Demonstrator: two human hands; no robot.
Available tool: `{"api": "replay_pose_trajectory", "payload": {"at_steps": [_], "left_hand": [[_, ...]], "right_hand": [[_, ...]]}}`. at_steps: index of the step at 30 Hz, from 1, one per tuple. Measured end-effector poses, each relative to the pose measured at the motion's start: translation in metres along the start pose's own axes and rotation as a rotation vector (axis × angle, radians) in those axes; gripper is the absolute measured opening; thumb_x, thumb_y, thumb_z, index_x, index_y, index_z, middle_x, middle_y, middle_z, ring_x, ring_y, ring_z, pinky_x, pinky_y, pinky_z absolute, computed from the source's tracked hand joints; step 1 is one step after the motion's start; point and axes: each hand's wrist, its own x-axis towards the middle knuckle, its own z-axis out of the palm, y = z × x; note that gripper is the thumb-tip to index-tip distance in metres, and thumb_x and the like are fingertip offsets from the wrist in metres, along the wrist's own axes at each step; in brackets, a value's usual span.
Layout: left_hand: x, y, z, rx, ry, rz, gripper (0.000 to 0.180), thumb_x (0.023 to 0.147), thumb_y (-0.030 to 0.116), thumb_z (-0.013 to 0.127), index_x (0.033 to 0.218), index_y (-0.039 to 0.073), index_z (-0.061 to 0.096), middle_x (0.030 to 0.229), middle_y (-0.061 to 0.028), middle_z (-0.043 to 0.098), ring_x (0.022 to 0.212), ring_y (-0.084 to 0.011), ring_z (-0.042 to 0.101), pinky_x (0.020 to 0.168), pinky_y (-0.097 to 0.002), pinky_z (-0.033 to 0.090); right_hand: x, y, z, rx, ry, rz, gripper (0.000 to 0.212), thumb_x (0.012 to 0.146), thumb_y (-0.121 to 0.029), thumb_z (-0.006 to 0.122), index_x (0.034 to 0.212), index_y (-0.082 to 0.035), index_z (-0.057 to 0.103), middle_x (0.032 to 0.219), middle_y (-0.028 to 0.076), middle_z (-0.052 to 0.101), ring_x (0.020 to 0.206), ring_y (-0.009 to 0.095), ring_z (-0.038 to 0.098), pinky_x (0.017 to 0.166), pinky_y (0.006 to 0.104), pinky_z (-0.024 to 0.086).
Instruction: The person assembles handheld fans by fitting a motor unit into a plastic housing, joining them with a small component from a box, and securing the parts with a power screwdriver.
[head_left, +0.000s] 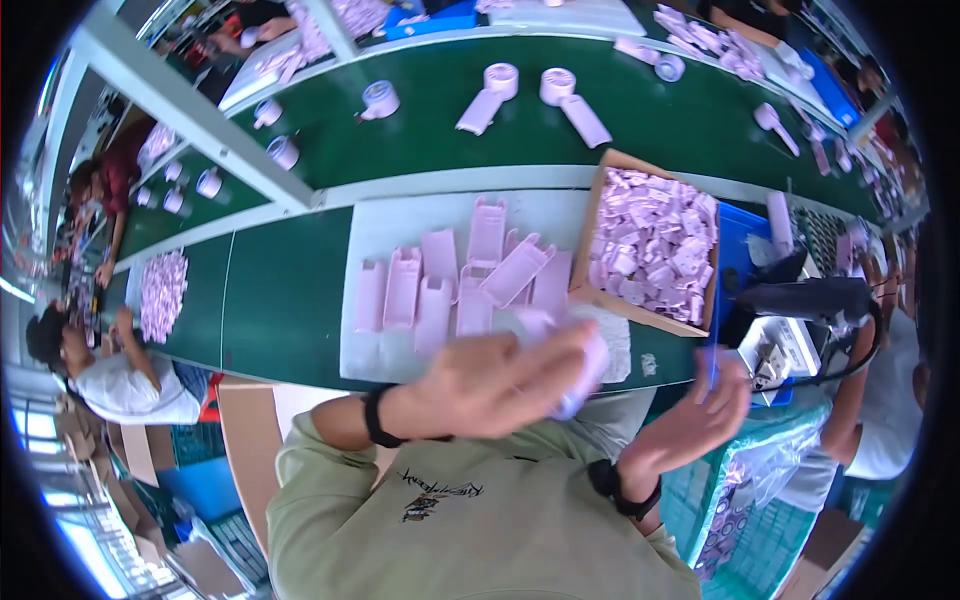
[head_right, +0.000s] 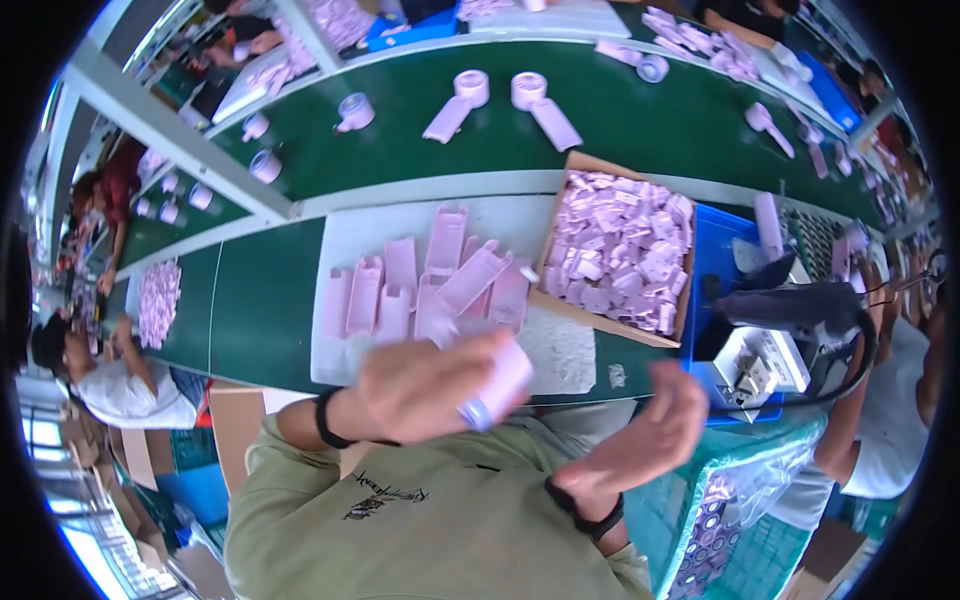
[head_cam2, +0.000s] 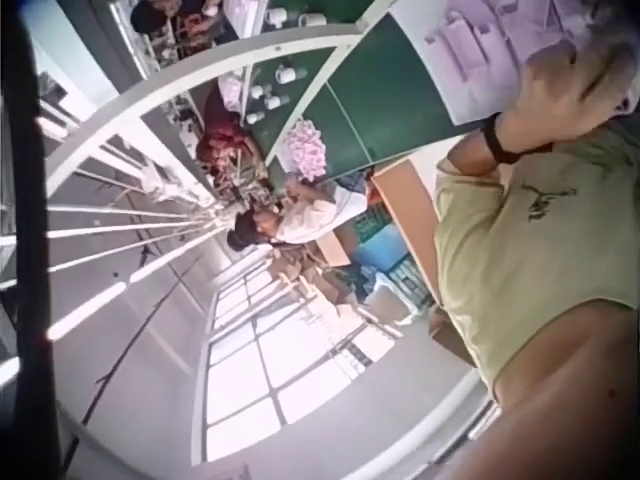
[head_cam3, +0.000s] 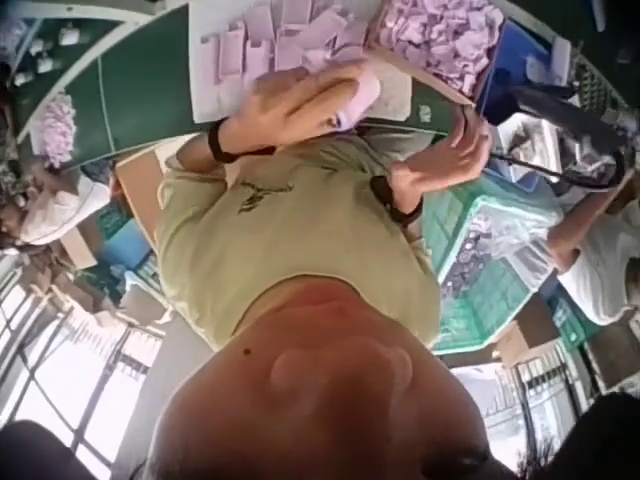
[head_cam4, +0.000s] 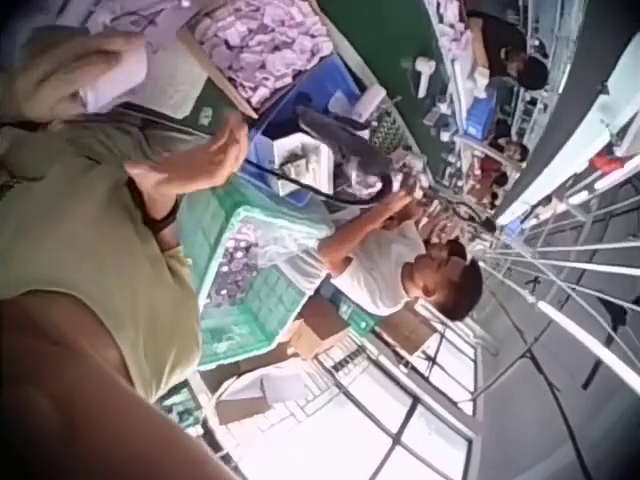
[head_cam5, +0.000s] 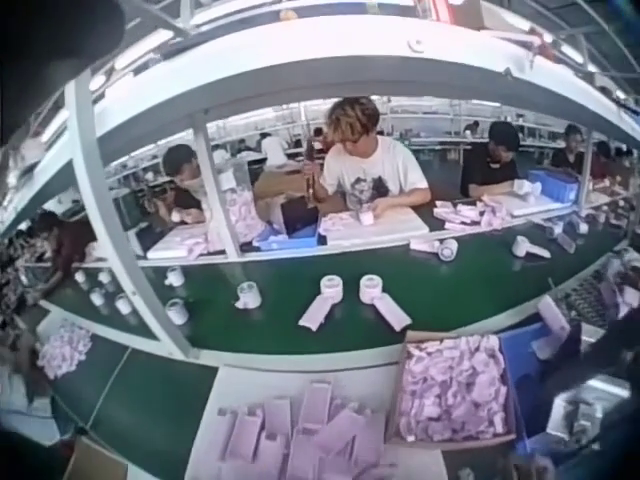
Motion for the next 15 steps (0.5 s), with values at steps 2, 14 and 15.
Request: {"api": "replay_pose_trajectory", "payload": {"at_steps": [2,14,15], "left_hand": [[-0.002,0.022,0.001,0.006,-0.016,0.007,0.038,0.078,0.016,0.068,0.113,0.003,0.06,0.128,-0.0104,0.061,0.056,-0.0068,0.049,0.049,-0.0198,0.043],[-0.064,0.008,-0.042,-0.005,-0.542,-0.125,0.05,0.073,0.01,0.064,0.122,0.003,0.06,0.116,-0.0082,0.067,0.059,-0.0093,0.058,0.052,-0.0233,0.045],[-0.064,0.002,-0.051,-0.064,-0.618,-0.156,0.047,0.075,0.009,0.063,0.121,0.003,0.06,0.114,-0.0077,0.067,0.061,-0.0112,0.06,0.053,-0.0246,0.047]], "right_hand": [[-0.017,-0.011,0.011,0.271,-0.245,0.121,0.104,0.064,-0.026,0.09,0.143,0.0,0.027,0.137,0.02,0.042,0.122,0.03,0.051,0.101,0.0424,0.043],[0.003,-0.014,0.018,-0.024,-0.99,0.546,0.072,0.055,-0.018,0.09,0.119,0.001,0.06,0.107,0.014,0.068,0.097,0.022,0.067,0.088,0.033,0.052],[0.004,-0.012,0.019,-0.021,-1.001,0.511,0.072,0.055,-0.017,0.09,0.118,0.001,0.06,0.105,0.014,0.069,0.095,0.021,0.068,0.087,0.0328,0.052]]}}
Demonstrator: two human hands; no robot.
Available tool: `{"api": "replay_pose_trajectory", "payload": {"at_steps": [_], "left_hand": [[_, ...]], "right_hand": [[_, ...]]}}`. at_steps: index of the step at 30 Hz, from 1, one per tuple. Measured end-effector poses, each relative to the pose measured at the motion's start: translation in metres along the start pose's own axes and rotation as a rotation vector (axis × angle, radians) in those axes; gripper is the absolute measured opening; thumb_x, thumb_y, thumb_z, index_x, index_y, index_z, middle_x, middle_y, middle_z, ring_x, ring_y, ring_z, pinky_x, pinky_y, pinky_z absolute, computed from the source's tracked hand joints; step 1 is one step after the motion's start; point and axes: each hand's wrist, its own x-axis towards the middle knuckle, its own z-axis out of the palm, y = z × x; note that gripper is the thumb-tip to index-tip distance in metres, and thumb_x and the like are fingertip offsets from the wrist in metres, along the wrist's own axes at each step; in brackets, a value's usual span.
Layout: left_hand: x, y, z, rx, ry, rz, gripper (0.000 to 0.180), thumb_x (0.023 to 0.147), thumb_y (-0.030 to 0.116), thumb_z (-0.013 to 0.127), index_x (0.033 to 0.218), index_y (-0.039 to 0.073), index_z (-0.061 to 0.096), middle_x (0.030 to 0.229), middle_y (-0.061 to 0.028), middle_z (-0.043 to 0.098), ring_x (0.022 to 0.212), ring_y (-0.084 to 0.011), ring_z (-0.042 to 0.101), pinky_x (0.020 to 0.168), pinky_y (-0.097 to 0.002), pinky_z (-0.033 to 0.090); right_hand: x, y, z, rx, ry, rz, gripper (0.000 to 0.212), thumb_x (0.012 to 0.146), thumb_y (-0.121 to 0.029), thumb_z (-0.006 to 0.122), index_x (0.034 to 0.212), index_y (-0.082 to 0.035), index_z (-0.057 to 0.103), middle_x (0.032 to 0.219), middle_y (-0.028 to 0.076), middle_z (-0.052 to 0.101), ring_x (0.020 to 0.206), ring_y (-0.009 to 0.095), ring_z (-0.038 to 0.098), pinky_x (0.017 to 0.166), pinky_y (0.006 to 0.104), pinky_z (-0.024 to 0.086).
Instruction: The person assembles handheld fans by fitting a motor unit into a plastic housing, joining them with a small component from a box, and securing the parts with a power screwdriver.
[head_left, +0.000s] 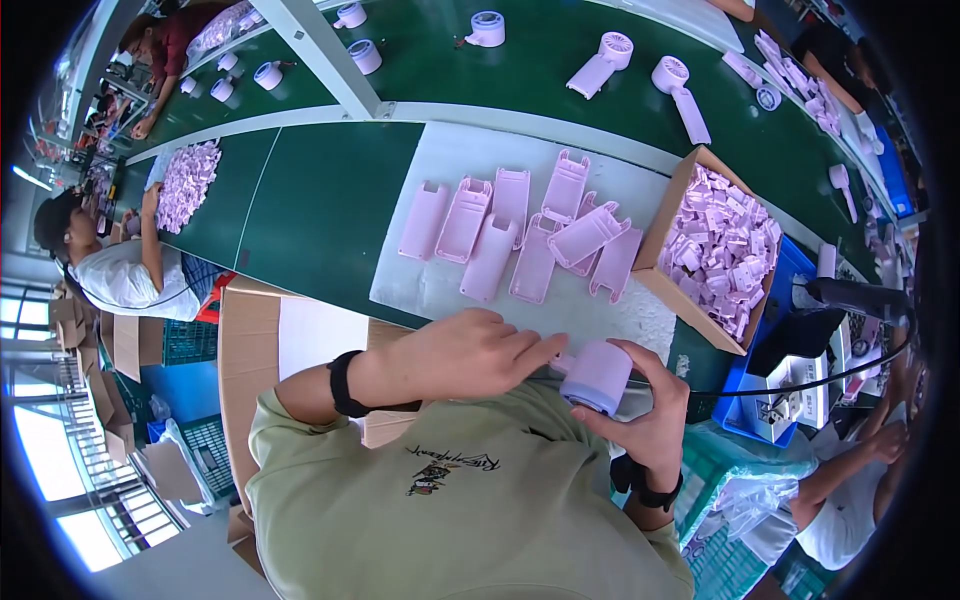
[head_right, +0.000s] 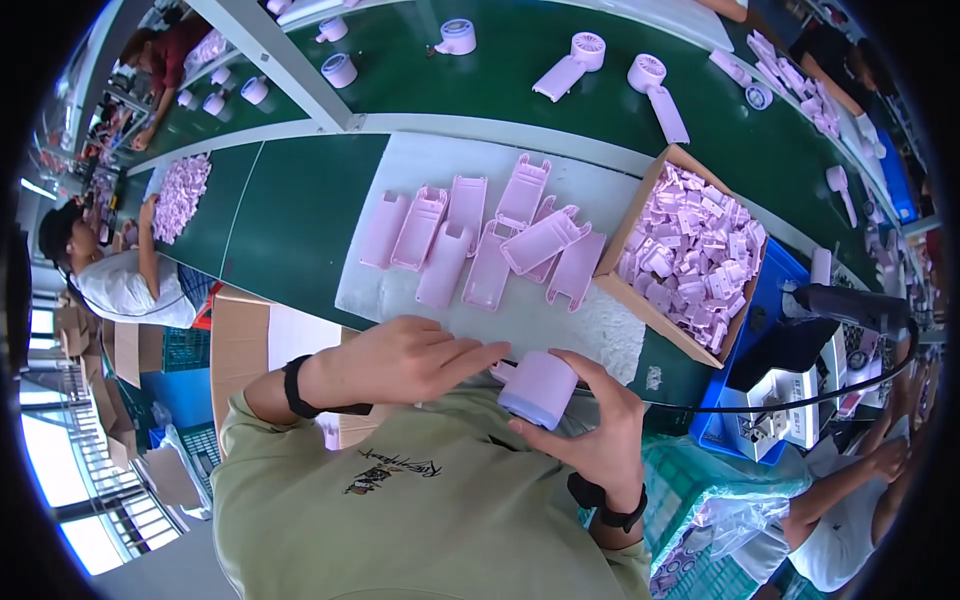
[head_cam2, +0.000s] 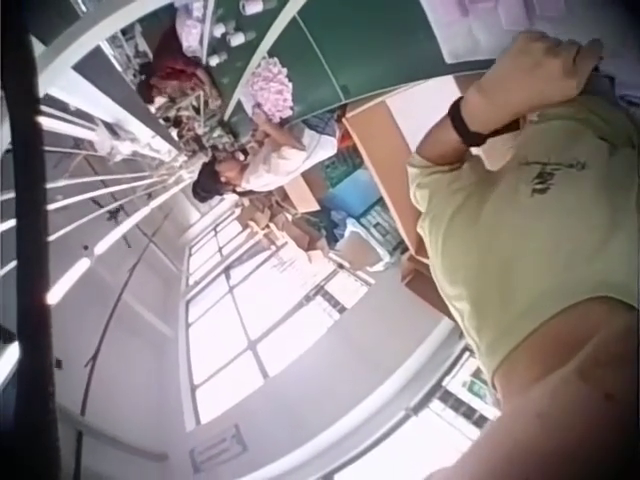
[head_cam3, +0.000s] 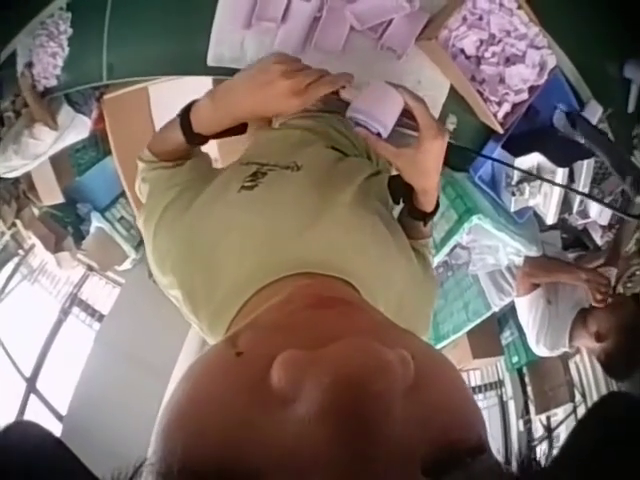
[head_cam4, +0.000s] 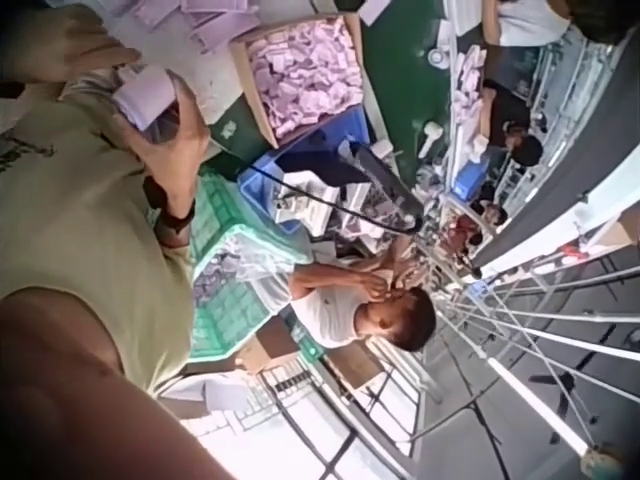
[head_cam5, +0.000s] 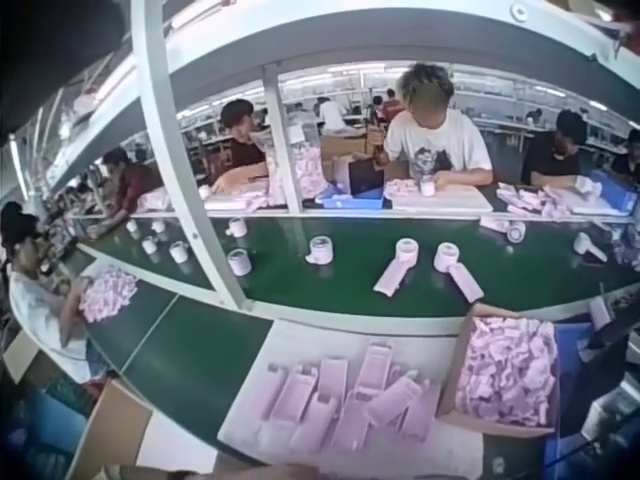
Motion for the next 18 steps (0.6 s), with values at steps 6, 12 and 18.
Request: {"api": "replay_pose_trajectory", "payload": {"at_steps": [6,12,18], "left_hand": [[-0.005,-0.034,-0.013,-0.323,-0.057,-0.009,0.034,0.085,0.011,0.062,0.117,0.003,0.061,0.107,-0.0085,0.068,0.075,-0.0219,0.067,0.06,-0.0306,0.053],[-0.002,-0.085,0.017,-0.014,0.206,-0.688,0.046,0.084,0.031,0.07,0.115,-0.001,0.058,0.094,-0.0172,0.066,0.082,-0.0325,0.066,0.067,-0.0378,0.054],[0.005,-0.098,0.023,-0.032,0.196,-0.893,0.062,0.079,0.037,0.075,0.122,-0.002,0.054,0.098,-0.0214,0.066,0.088,-0.0353,0.065,0.071,-0.0394,0.054]], "right_hand": [[0.001,0.004,-0.003,-0.023,-0.006,-0.072,0.071,0.055,-0.016,0.09,0.118,0.001,0.061,0.107,0.014,0.068,0.095,0.022,0.068,0.088,0.0329,0.052],[-0.008,0.013,-0.014,0.044,0.153,0.017,0.073,0.058,-0.017,0.09,0.121,0.002,0.057,0.113,0.015,0.066,0.099,0.023,0.067,0.091,0.035,0.051],[-0.013,0.015,-0.023,-0.01,0.189,0.014,0.076,0.061,-0.02,0.09,0.124,0.003,0.054,0.115,0.014,0.064,0.103,0.023,0.065,0.093,0.0357,0.049]]}}
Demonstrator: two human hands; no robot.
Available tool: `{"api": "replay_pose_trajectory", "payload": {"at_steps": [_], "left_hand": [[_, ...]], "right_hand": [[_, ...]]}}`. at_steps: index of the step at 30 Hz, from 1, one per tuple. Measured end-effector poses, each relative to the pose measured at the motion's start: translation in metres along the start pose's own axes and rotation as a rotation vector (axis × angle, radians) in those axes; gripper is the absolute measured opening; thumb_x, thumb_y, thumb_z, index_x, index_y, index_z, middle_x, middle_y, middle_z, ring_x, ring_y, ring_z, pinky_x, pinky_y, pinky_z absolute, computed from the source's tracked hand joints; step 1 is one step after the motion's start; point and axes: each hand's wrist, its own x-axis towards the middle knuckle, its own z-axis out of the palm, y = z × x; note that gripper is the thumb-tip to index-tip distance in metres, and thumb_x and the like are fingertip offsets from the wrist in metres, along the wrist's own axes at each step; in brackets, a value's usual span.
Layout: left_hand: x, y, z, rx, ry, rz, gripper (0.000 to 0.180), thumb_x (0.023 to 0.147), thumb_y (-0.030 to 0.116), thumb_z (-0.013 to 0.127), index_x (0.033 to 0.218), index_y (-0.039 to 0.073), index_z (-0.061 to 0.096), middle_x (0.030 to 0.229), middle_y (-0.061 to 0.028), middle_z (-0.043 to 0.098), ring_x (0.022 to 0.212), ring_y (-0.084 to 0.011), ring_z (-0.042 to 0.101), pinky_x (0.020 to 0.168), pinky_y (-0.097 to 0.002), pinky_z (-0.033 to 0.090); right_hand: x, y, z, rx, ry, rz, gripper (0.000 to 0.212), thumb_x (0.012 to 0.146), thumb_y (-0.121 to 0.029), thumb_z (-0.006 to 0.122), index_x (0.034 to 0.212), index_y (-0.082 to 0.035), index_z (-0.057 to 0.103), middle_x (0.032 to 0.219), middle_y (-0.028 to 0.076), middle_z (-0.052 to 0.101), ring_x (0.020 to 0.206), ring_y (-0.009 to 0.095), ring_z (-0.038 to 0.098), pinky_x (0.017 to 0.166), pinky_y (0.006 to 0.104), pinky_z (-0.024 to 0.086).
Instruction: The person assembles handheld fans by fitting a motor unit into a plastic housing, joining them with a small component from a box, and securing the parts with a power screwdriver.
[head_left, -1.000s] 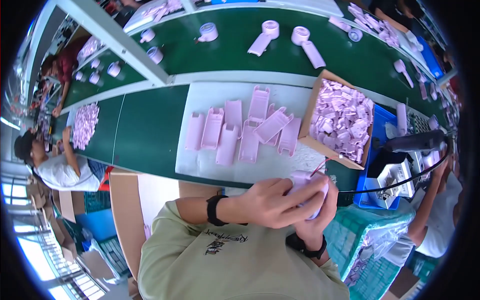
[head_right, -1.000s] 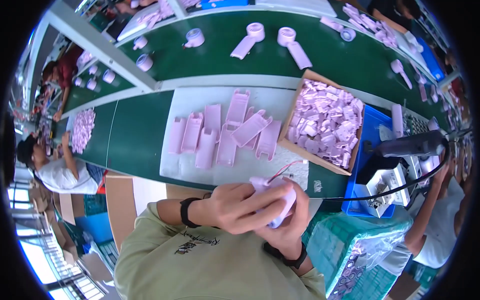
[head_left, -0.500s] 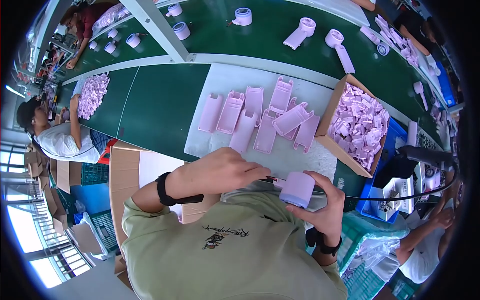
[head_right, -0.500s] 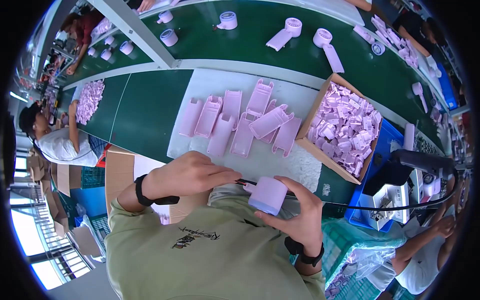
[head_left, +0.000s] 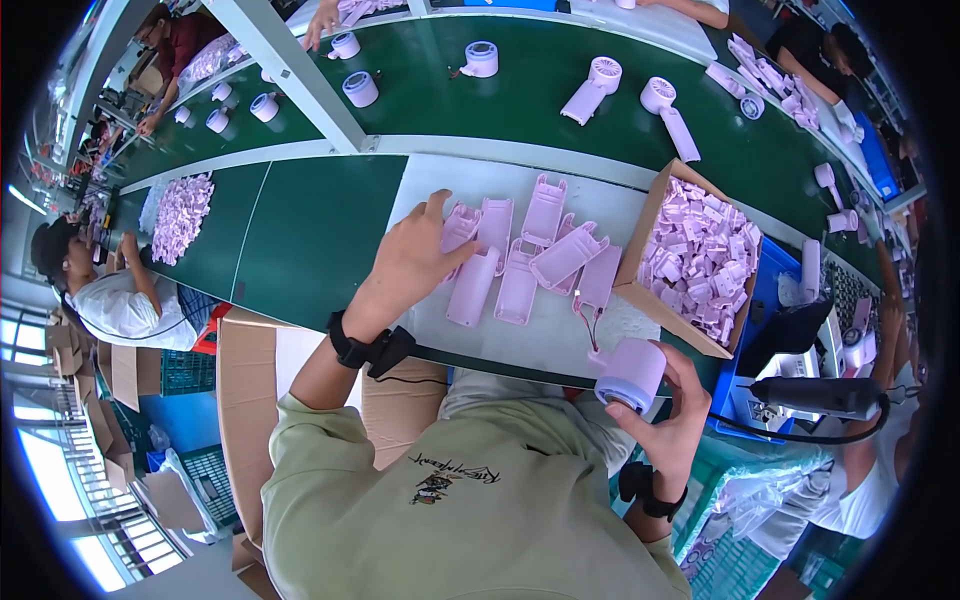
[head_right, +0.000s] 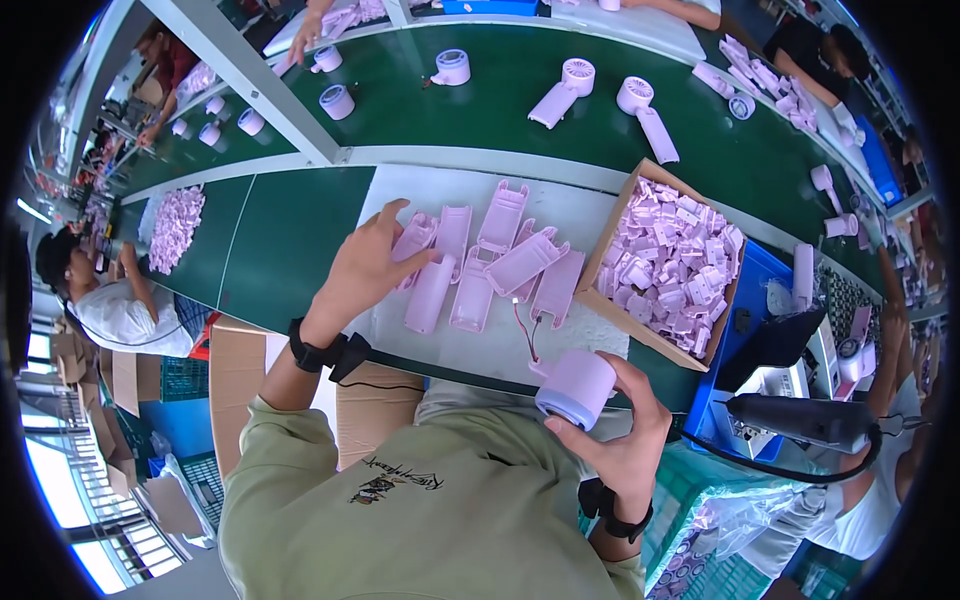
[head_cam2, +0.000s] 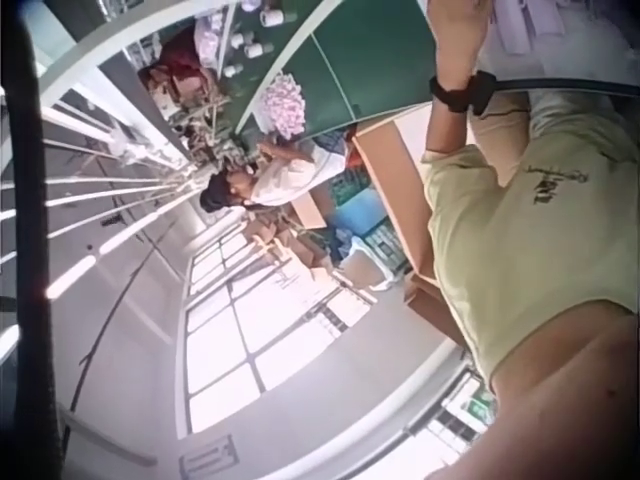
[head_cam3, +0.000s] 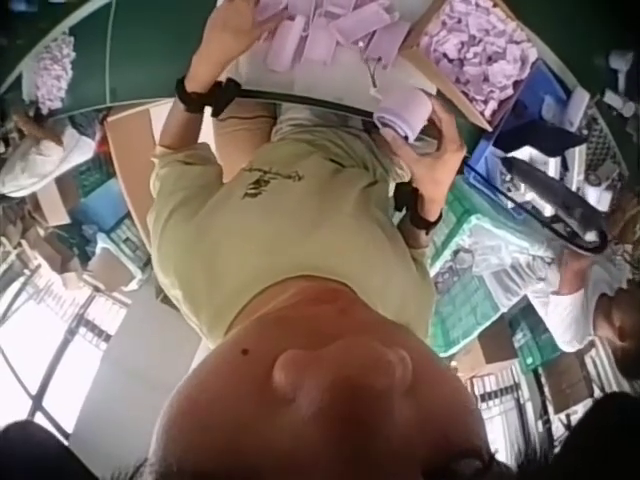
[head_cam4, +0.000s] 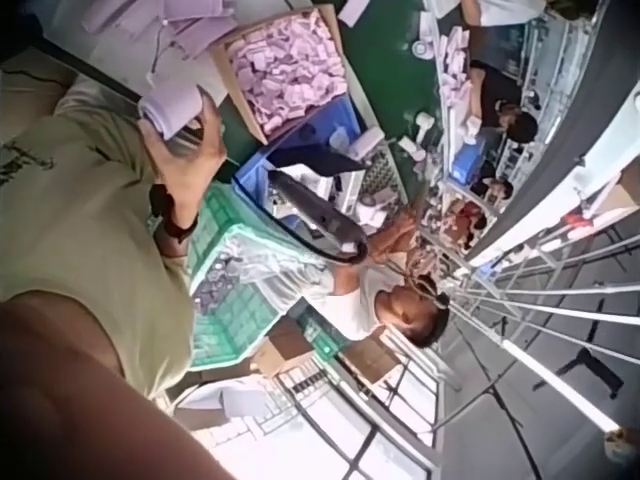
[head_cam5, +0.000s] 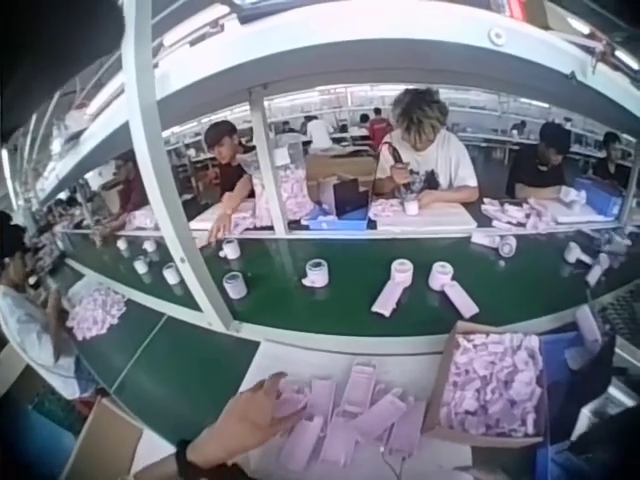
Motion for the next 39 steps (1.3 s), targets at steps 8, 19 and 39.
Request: {"api": "replay_pose_trajectory", "payload": {"at_steps": [8,19,39], "left_hand": [[0.01,-0.011,-0.022,-0.393,-0.27,-0.09,0.041,0.078,0.021,0.077,0.108,-0.004,0.063,0.08,-0.0141,0.067,0.072,-0.0172,0.065,0.069,-0.0281,0.052],[-0.012,0.011,-0.032,-0.159,0.212,0.297,0.018,0.079,0.008,0.073,0.089,-0.002,0.064,0.109,-0.014,0.064,0.084,-0.0206,0.066,0.071,-0.0305,0.053],[-0.064,0.081,0.032,-1.788,-1.167,-0.095,0.037,0.096,0.035,0.059,0.116,0.003,0.056,0.079,-0.0065,0.066,0.053,-0.0102,0.058,0.043,-0.0241,0.044]], "right_hand": [[0.006,0.005,-0.009,0.119,0.081,0.056,0.078,0.064,-0.022,0.088,0.128,0.003,0.051,0.115,0.014,0.063,0.106,0.023,0.063,0.095,0.0352,0.047],[0.009,0.009,-0.011,0.219,0.108,0.027,0.074,0.074,-0.034,0.08,0.13,0.004,0.049,0.118,0.014,0.062,0.11,0.022,0.06,0.097,0.0343,0.043],[0.082,-0.032,0.009,0.22,-0.325,0.076,0.035,0.089,-0.021,0.066,0.116,0.001,0.064,0.1,0.008,0.067,0.092,0.012,0.061,0.086,0.0273,0.047]]}}
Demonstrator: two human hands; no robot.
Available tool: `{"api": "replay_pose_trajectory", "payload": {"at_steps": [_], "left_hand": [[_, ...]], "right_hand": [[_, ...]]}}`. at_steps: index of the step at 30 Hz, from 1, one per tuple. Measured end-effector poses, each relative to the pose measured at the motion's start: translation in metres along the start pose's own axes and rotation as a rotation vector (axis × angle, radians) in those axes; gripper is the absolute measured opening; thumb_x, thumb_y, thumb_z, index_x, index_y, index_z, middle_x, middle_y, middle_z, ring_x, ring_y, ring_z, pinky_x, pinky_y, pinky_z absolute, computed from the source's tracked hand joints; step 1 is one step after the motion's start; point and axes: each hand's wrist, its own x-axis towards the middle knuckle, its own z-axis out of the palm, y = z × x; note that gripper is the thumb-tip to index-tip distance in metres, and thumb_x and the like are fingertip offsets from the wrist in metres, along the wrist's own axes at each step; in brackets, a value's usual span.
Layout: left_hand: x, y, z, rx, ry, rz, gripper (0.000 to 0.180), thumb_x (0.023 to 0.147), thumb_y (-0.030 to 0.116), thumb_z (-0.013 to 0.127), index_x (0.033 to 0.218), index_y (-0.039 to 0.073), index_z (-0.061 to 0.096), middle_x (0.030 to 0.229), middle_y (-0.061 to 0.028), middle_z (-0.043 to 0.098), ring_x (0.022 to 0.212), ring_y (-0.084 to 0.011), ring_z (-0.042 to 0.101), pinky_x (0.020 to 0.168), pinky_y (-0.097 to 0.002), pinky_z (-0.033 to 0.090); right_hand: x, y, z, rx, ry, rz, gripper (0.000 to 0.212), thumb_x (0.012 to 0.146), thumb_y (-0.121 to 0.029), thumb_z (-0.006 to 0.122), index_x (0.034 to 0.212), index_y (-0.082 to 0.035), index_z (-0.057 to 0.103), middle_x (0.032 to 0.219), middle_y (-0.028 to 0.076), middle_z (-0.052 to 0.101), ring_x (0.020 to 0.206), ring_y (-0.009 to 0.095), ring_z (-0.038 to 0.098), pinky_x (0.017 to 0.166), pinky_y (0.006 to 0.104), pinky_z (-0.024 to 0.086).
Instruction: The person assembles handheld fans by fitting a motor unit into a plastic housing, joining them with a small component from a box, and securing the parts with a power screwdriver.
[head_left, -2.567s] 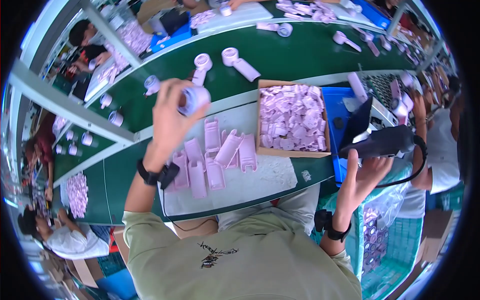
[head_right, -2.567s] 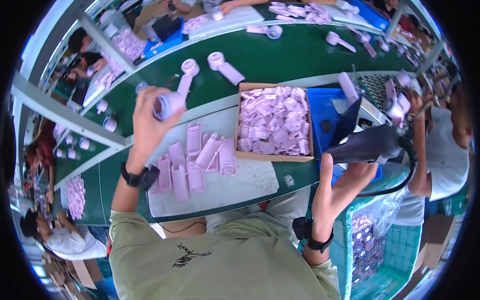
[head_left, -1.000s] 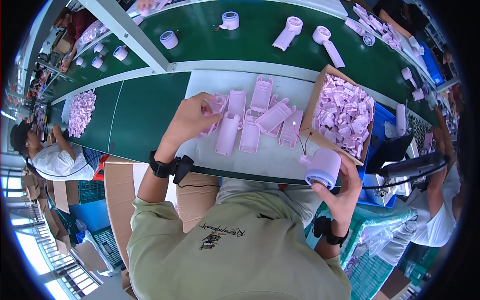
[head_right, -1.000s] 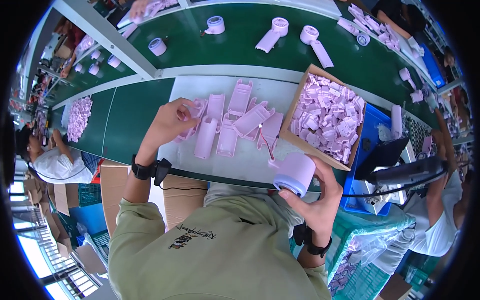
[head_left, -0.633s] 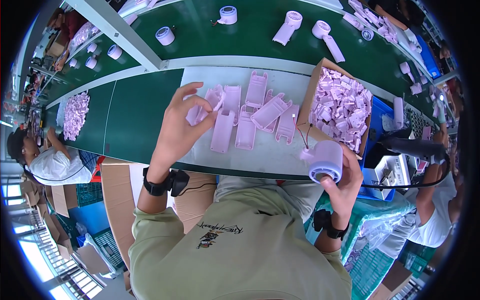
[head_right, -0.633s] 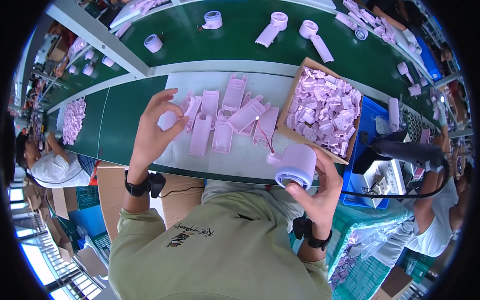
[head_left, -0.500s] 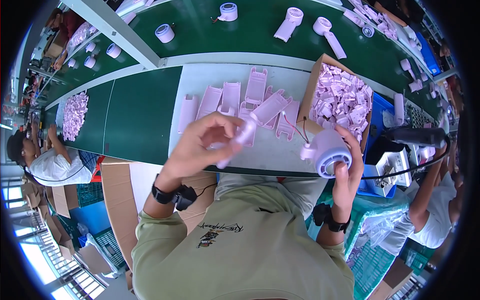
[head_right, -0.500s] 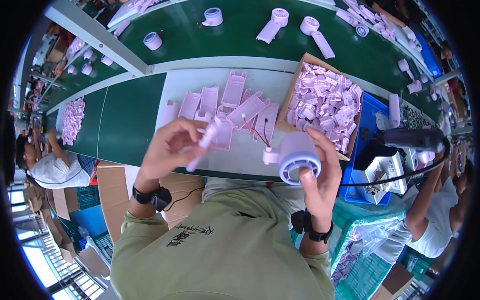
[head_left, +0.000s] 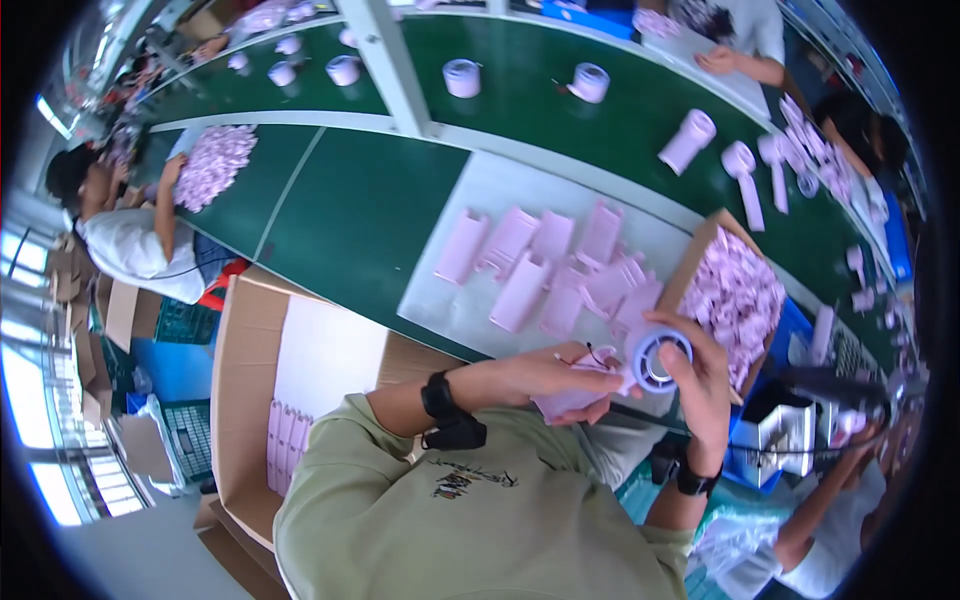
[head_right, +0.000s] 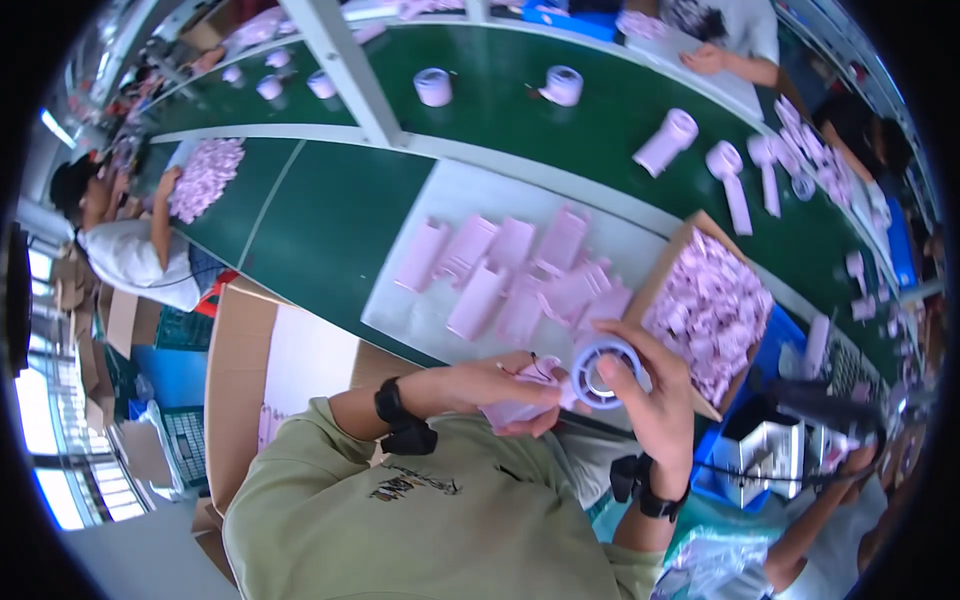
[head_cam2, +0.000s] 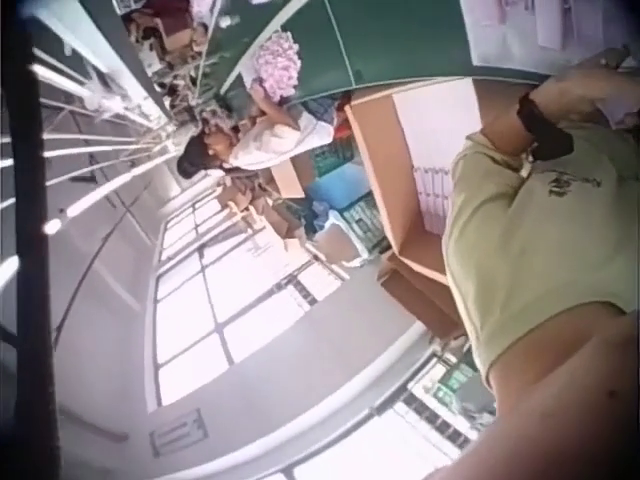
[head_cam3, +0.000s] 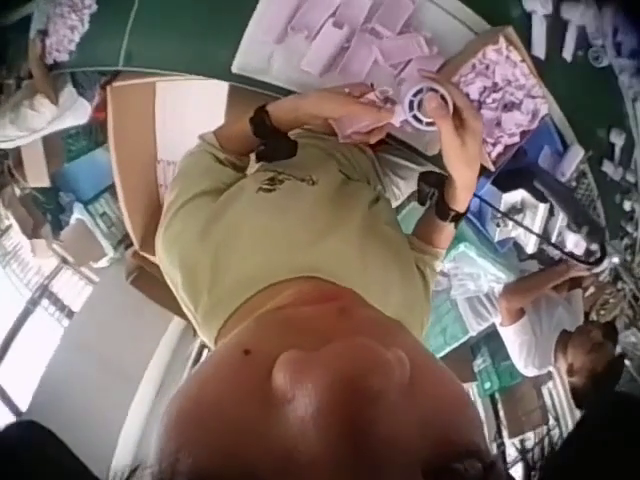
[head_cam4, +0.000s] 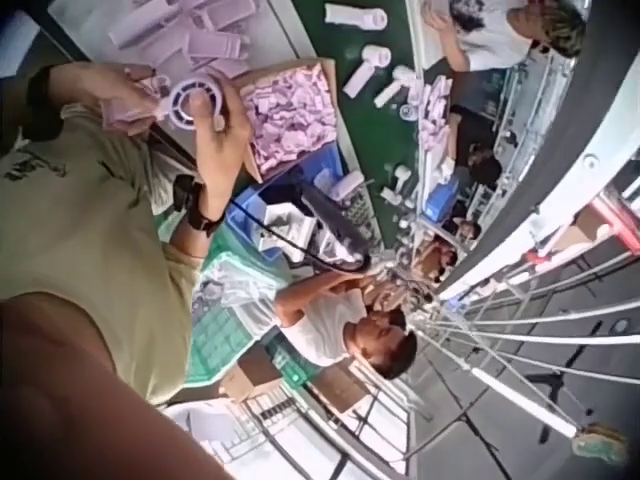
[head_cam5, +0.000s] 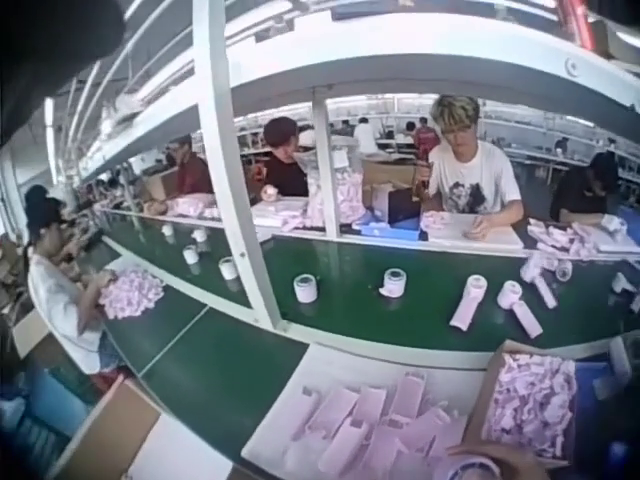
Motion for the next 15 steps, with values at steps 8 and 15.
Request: {"api": "replay_pose_trajectory", "payload": {"at_steps": [8,15], "left_hand": [[-0.016,0.005,0.013,0.353,0.177,0.116,0.038,0.099,0.037,0.052,0.116,0.004,0.059,0.081,-0.0057,0.067,0.056,-0.0115,0.062,0.044,-0.0243,0.045],[-0.016,0.006,0.012,0.301,0.223,0.052,0.037,0.1,0.034,0.052,0.124,0.006,0.058,0.087,-0.0062,0.068,0.058,-0.0106,0.063,0.047,-0.0224,0.046]], "right_hand": [[0.007,0.005,0.012,-0.049,-0.025,0.006,0.034,0.088,-0.02,0.067,0.115,0.0,0.065,0.097,0.008,0.069,0.089,0.014,0.064,0.083,0.028,0.048],[0.018,0.009,0.007,-0.16,-0.109,-0.103,0.034,0.093,-0.019,0.062,0.121,0.001,0.062,0.101,0.01,0.068,0.088,0.015,0.062,0.083,0.0278,0.048]]}}
